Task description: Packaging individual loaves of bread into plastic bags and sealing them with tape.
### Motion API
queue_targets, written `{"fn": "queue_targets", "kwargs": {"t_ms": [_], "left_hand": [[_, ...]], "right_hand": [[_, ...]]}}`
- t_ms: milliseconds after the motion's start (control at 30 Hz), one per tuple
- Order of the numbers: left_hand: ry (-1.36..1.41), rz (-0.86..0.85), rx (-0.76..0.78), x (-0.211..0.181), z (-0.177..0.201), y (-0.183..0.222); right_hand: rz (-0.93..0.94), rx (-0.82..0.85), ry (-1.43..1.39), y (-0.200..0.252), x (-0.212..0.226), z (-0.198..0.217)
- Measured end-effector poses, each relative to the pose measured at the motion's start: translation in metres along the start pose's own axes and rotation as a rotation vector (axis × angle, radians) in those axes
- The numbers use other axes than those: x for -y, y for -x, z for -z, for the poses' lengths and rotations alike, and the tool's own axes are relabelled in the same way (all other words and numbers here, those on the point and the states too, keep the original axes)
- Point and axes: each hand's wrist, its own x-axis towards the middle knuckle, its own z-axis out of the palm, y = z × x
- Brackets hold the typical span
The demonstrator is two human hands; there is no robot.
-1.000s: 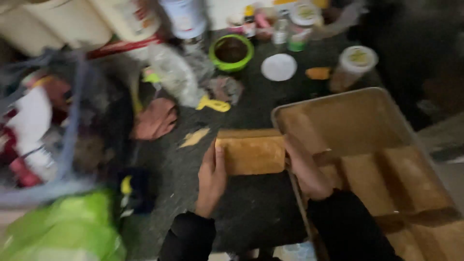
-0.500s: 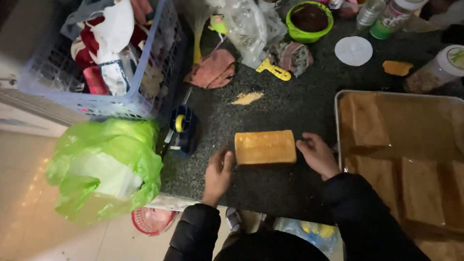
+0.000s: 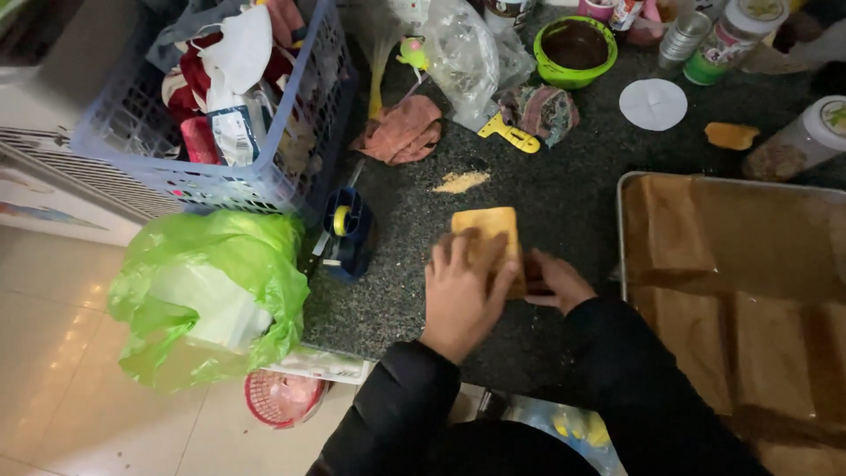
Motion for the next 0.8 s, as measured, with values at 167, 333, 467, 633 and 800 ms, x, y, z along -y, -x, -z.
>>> {"fn": "queue_targets", "kwargs": {"t_ms": [167,333,467,633,800], "left_hand": [[0.047,-0.18,0.091,0.007,-0.018,0.001],[0.318,-0.109,-0.107,-0.007,0.03,0.007],[0.573,-0.284,-0.376,-0.034,0.075,0.0],[0.678,-0.007,-0.164,0.031,0.007,-0.016],[1.995,0.883,-0.011,0.078,0.032,0.003]], "right_hand": [[-0.043,-0.042,0.103,-0.094,-0.045,0.052],[0.62,-0.328,0.047,-0.056,-0.023,0.056],[1.016,-0.056,-0.165,0.074,0.026,-0.045],[0.807,0.293,-0.24,0.067,0.039,-0.106],[1.075,0.406,0.237,0.013,-0.005,-0.176]]}}
